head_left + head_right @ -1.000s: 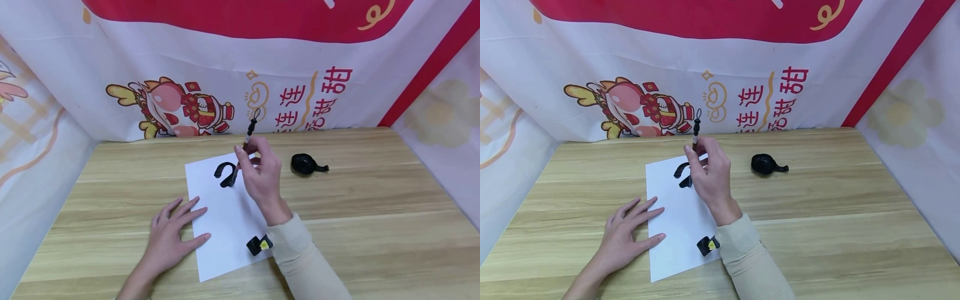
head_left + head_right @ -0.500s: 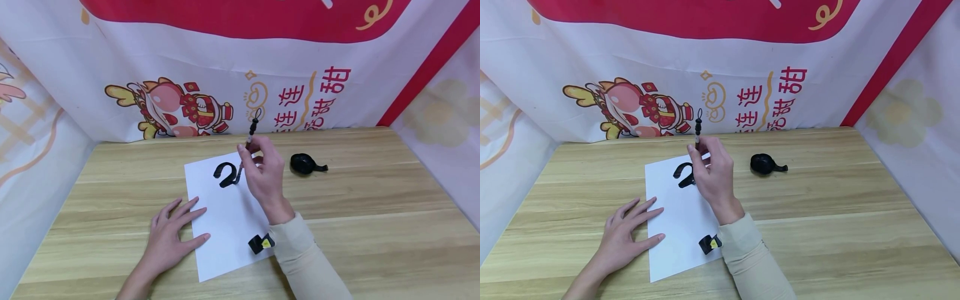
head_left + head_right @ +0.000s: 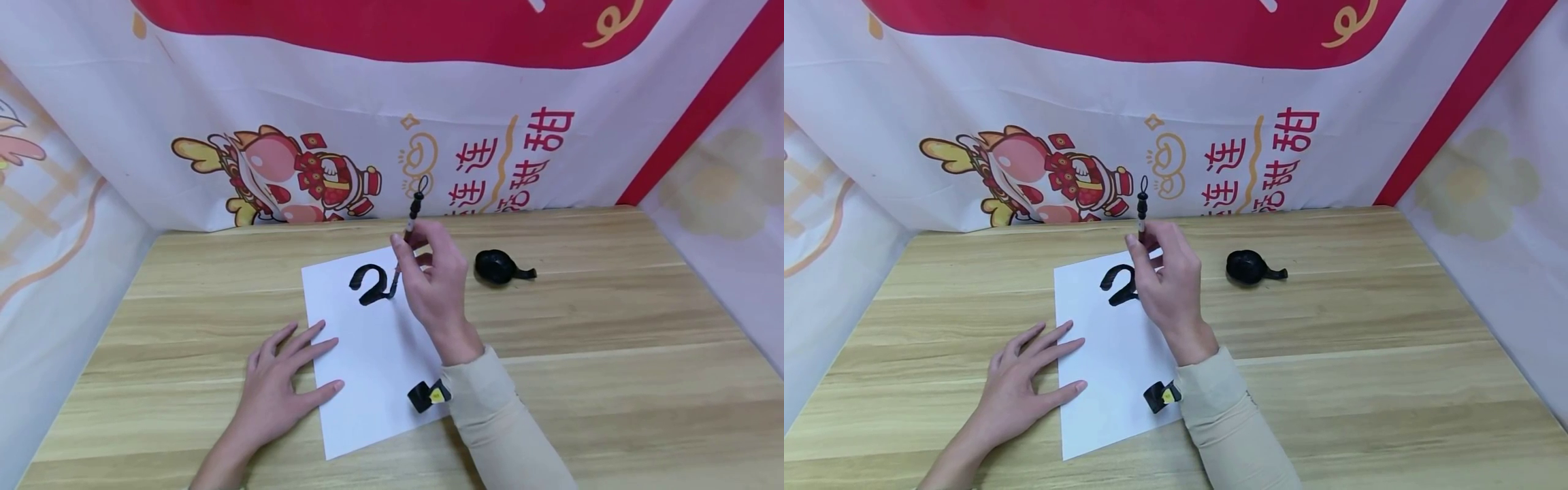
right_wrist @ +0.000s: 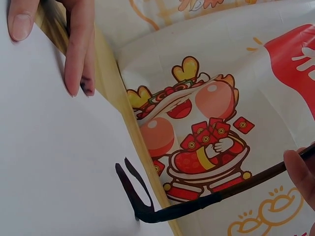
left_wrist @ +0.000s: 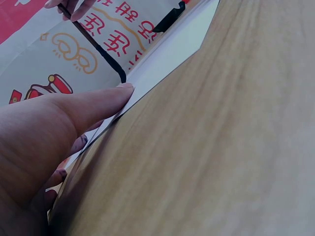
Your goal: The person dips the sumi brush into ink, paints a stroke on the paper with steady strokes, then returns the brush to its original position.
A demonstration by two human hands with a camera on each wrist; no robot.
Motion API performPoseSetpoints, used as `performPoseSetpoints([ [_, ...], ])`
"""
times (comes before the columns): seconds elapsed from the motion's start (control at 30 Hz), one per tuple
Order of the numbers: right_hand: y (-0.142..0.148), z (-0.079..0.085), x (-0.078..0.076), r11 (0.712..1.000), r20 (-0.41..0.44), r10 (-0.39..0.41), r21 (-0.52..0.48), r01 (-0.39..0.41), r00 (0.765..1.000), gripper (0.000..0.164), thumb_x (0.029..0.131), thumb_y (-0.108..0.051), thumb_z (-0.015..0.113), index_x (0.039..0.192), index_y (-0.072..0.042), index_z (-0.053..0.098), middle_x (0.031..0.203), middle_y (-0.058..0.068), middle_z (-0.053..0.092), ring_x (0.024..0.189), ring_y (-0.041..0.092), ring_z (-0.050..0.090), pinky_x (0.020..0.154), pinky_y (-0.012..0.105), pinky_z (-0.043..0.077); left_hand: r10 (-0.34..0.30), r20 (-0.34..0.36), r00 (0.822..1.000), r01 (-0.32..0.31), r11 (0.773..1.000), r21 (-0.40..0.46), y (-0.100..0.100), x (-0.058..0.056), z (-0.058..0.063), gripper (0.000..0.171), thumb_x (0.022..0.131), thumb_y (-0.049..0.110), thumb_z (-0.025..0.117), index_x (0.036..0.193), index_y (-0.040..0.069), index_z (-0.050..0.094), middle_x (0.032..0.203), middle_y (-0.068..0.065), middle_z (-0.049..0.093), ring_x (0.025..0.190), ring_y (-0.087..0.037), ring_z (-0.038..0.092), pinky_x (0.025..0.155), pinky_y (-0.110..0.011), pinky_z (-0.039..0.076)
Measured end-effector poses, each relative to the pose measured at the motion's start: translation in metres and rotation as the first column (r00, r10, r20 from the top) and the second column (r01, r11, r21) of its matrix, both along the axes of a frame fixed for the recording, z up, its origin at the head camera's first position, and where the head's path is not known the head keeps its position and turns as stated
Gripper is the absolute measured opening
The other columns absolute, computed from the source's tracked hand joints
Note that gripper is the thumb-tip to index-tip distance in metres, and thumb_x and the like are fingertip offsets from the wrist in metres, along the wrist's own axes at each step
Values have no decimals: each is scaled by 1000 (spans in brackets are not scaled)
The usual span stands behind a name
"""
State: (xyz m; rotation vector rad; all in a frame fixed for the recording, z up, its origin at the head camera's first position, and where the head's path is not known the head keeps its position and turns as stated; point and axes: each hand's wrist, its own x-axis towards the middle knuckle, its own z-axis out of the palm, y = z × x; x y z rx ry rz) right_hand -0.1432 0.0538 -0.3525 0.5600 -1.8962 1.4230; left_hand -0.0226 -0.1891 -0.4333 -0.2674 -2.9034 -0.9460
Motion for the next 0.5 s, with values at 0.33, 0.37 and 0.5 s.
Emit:
performPoseSetpoints([
  [0.33, 1, 2, 1, 999, -16, -23, 23, 24, 1000, 13, 100, -4, 72, 110, 2, 66, 95, 17, 70, 80, 25, 72, 62, 24, 60, 3, -1, 1000, -3, 1000, 0, 0, 0, 1, 61, 85, 50, 89, 141, 35, 72, 166, 6, 53, 158, -40, 31, 118, -70, 19],
  [0.37, 1, 2, 1, 999, -17, -25, 26, 26, 1000, 13, 100, -4, 72, 110, 1, 66, 95, 17, 70, 80, 25, 72, 62, 24, 60, 3, -2, 1000, -3, 1000, 0, 0, 0, 1, 61, 85, 50, 89, 141, 35, 72, 166, 6, 53, 158, -40, 31, 118, -70, 19],
  [0.5, 1, 2, 1, 999, -23, -32, 37, 32, 999, 13, 100, -4, 73, 110, 1, 67, 95, 16, 71, 83, 25, 72, 62, 26, 60, 1, -5, 1000, -1, 1000, -2, 0, 0, 0, 61, 85, 49, 89, 141, 35, 72, 166, 6, 53, 158, -40, 32, 118, -70, 18],
])
